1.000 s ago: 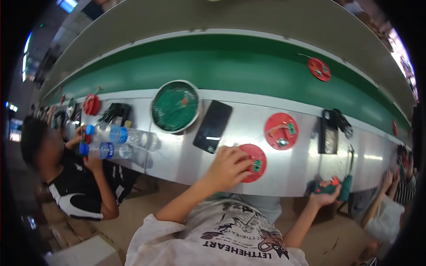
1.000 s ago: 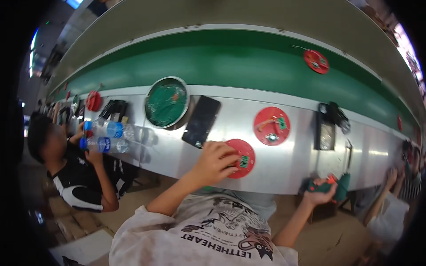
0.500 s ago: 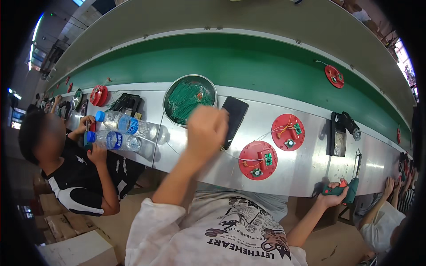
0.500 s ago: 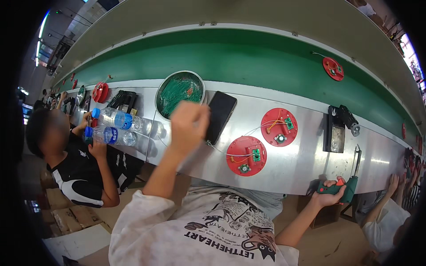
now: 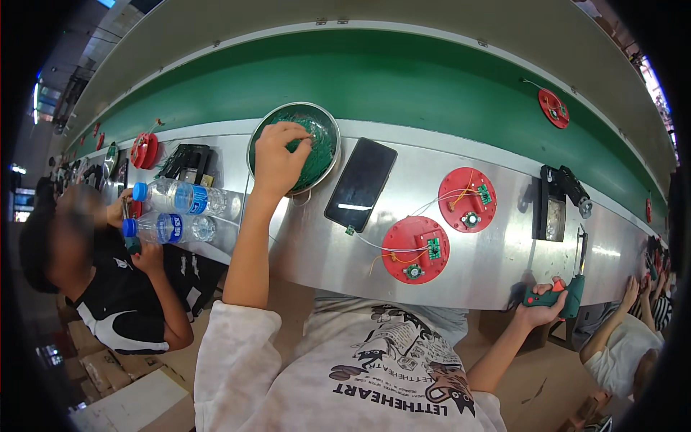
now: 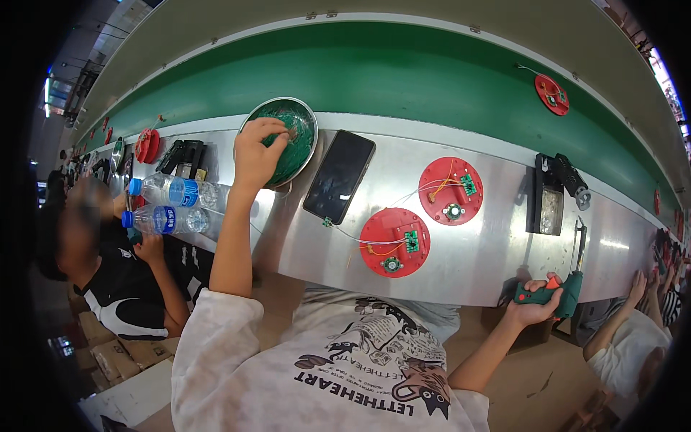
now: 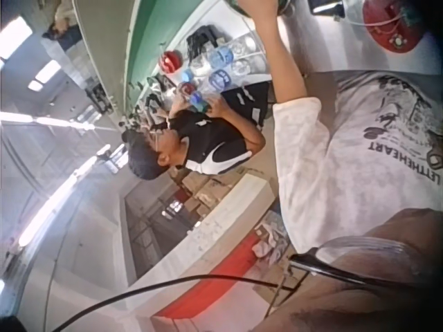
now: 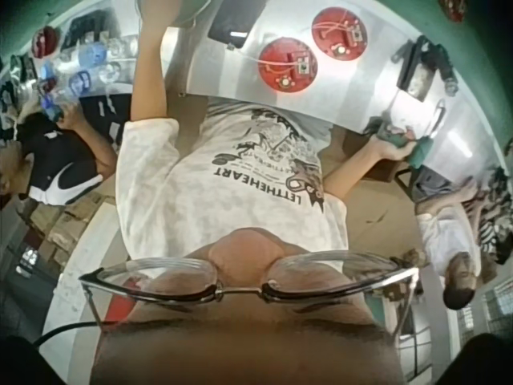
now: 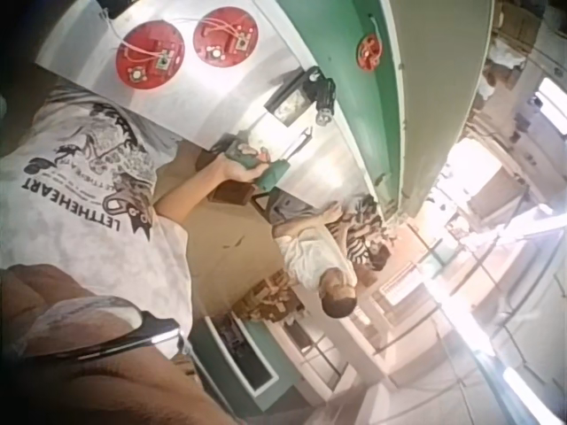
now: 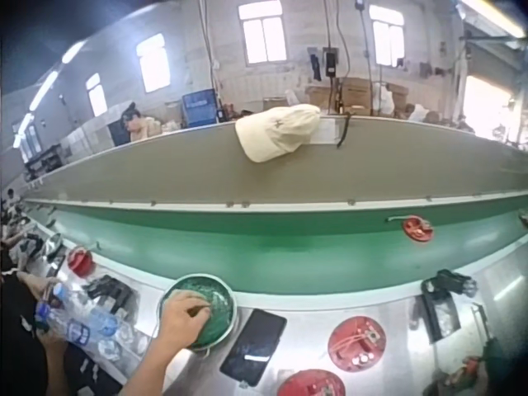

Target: Soldering components onto circuit boards on an assembly line.

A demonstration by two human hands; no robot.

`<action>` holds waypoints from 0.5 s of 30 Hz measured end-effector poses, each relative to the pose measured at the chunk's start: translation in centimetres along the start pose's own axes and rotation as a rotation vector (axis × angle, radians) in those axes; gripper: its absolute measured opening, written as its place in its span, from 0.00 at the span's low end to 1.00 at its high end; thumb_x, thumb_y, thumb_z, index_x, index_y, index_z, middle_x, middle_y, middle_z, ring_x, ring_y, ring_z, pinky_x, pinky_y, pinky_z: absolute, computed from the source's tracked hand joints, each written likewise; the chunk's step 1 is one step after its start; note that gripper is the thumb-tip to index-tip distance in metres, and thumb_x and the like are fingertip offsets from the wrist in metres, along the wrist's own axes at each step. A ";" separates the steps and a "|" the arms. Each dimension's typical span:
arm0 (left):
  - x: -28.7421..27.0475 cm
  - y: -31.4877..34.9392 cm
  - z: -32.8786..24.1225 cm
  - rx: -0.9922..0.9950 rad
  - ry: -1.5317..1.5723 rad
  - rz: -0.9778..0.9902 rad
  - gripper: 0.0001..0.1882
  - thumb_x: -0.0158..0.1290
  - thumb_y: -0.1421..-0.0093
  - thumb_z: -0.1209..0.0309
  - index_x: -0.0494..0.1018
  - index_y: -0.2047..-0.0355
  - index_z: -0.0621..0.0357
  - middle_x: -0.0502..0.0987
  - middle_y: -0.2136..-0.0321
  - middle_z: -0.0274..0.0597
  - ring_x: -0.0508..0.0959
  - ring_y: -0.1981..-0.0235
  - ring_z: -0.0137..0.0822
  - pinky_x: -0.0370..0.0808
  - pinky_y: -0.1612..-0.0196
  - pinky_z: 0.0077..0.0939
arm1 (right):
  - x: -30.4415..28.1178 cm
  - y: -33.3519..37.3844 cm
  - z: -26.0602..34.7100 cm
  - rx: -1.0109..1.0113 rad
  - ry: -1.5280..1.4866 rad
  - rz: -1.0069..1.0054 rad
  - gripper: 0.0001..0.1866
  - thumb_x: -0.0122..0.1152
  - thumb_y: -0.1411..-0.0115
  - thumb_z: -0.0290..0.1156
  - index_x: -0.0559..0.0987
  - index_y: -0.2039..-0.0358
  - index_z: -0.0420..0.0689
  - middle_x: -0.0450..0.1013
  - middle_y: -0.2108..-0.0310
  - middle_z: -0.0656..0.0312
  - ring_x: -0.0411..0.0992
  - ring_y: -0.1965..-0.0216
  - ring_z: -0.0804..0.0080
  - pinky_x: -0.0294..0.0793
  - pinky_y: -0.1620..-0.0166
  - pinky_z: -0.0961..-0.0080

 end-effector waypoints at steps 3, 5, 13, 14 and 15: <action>-1.2 0.1 -0.1 -0.011 0.073 0.003 0.06 0.64 0.45 0.72 0.86 0.67 0.57 0.85 0.56 0.43 0.81 0.53 0.47 0.76 0.48 0.38 | 1.0 0.5 0.3 0.000 0.007 0.024 0.21 0.44 0.25 0.45 0.73 0.55 0.37 0.68 0.83 0.62 0.63 0.80 0.75 0.66 0.72 0.77; -1.2 0.2 -0.1 -0.050 0.149 0.018 0.07 0.64 0.43 0.73 0.87 0.64 0.57 0.84 0.52 0.43 0.81 0.49 0.45 0.76 0.45 0.36 | 0.6 0.8 0.4 -0.001 0.037 0.007 0.21 0.44 0.25 0.45 0.73 0.54 0.37 0.68 0.82 0.62 0.63 0.80 0.75 0.66 0.72 0.77; -2.0 1.0 -5.9 0.145 0.204 -0.115 0.08 0.62 0.43 0.82 0.85 0.62 0.65 0.85 0.58 0.47 0.83 0.57 0.44 0.79 0.51 0.31 | -0.3 3.7 1.7 -0.099 0.188 0.308 0.24 0.46 0.27 0.47 0.71 0.50 0.34 0.71 0.76 0.60 0.67 0.81 0.75 0.67 0.75 0.76; -2.4 1.7 -7.7 0.182 0.238 -0.104 0.10 0.60 0.44 0.85 0.84 0.62 0.67 0.84 0.61 0.49 0.84 0.61 0.44 0.80 0.56 0.30 | 0.4 5.2 2.2 -0.087 0.192 0.268 0.24 0.50 0.28 0.45 0.70 0.49 0.33 0.72 0.67 0.54 0.69 0.80 0.74 0.70 0.75 0.75; -2.6 2.7 -9.5 0.169 0.266 -0.079 0.10 0.60 0.44 0.85 0.84 0.62 0.67 0.84 0.61 0.49 0.84 0.61 0.44 0.80 0.56 0.30 | 0.9 6.8 2.4 -0.041 0.182 0.321 0.24 0.54 0.30 0.43 0.69 0.49 0.32 0.71 0.61 0.50 0.70 0.80 0.72 0.72 0.75 0.74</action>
Point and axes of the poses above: each hand's wrist, its own y-axis away from the middle knuckle, its own x-axis out of the palm, z = x × y, the point moved 1 cm from there along -y, towards the middle knuckle
